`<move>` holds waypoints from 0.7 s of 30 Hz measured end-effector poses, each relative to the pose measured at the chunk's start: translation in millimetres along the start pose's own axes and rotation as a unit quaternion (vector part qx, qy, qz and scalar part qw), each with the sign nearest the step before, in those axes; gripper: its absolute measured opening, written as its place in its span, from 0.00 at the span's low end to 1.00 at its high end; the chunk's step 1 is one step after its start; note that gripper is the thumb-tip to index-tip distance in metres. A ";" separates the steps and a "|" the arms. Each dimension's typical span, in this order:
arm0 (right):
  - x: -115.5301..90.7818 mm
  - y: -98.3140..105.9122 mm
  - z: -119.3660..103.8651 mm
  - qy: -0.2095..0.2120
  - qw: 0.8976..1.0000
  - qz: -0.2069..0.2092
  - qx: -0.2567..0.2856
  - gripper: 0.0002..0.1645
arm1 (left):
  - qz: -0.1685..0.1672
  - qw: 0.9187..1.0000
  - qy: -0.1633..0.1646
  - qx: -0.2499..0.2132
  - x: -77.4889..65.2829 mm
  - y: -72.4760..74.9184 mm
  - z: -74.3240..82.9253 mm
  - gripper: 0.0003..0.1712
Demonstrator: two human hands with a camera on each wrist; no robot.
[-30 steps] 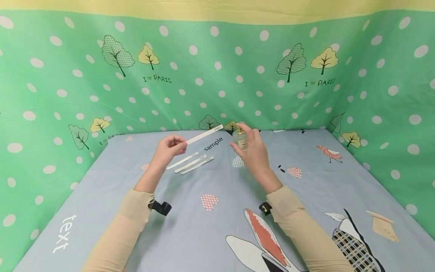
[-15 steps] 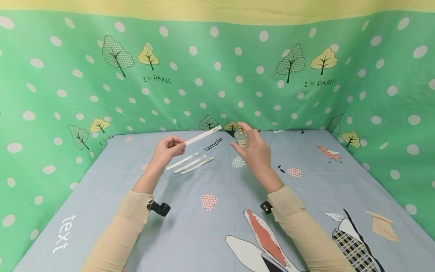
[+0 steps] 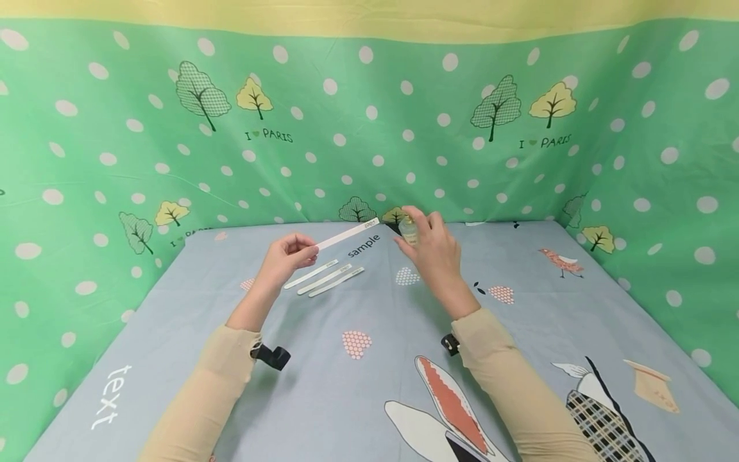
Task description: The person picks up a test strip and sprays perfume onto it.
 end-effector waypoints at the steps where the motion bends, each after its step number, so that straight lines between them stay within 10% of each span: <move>1: 0.0 -0.4 2.0 -0.010 1.000 -0.004 0.007 0.40 | -0.001 1.000 0.000 0.000 0.0 0.3 -0.6 0.10; 11: -5.5 -6.0 22.6 -0.142 0.963 -0.052 0.223 0.38 | 0.002 1.000 0.000 0.001 0.8 4.4 -4.3 0.10; 21: -4.9 0.0 13.1 -0.109 0.962 -0.056 0.246 0.37 | 0.007 1.000 0.002 0.003 1.5 15.6 -7.0 0.12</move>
Point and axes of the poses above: each hand's wrist, its own x-axis towards the middle knuckle, its own y-axis out of the back of the hand, z = x × y, the point moved 9 cm from there along x, towards the middle knuckle, and after that the axes turned 8 degrees about x, right-handed, at the moved point
